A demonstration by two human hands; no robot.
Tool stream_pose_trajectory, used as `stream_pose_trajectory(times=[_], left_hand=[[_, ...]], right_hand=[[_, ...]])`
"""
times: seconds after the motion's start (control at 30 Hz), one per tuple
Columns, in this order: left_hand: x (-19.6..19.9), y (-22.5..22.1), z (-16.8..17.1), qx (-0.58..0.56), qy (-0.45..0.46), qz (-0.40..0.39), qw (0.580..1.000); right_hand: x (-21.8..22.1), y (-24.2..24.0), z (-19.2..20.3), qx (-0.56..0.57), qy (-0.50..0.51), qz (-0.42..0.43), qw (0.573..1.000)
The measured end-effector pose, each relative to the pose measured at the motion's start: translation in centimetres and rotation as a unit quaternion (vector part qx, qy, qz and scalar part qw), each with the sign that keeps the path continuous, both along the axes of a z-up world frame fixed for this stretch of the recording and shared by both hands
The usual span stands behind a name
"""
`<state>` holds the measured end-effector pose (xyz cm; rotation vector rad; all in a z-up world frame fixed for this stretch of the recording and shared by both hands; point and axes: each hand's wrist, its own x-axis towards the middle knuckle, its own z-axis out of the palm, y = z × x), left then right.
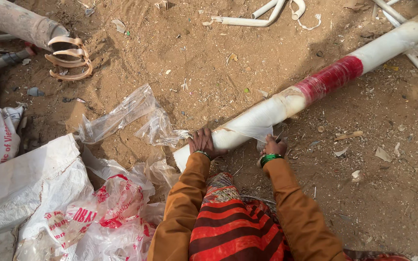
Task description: The person removes plastic packaging from a white pipe using a small blade, peeling away layers of clear and red wrap.
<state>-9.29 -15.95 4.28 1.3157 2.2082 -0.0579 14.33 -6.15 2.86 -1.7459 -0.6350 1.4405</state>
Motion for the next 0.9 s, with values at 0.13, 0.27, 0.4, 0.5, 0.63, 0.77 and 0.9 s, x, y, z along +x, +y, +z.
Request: stream_pose_trajectory(times=[0.13, 0.27, 0.4, 0.5, 0.63, 0.77, 0.9], left_hand=[[-0.3, -0.3, 0.7, -0.003, -0.021, -0.006, 1.0], [-0.2, -1.0, 2.1, 0.006, -0.024, -0.013, 1.0], [0.7, -1.6, 2.3, 0.078, -0.021, 0.005, 0.997], [2.0, -1.6, 0.3, 0.211, -0.003, -0.054, 0.976], [3.0, 0.5, -3.3, 0.233, 0.038, -0.11, 0.965], [3.1, 1.7, -4.8, 0.182, 0.008, -0.114, 0.977], [3.0, 0.4, -2.5, 0.134, 0.024, -0.141, 0.981]], right_hand=[[0.2, -1.5, 1.1, 0.017, -0.028, 0.026, 0.999], [1.2, -2.4, 0.8, 0.041, -0.034, 0.048, 0.997], [3.1, -1.6, 0.0, 0.06, -0.228, 0.207, 0.949], [5.7, -1.7, -0.2, 0.122, -0.323, 0.33, 0.879], [10.8, -4.5, 1.2, -0.02, -0.371, 0.457, 0.808], [18.8, -7.3, 3.5, -0.102, -0.514, 0.541, 0.658], [28.4, -5.7, 9.0, -0.135, -0.57, 0.509, 0.631]])
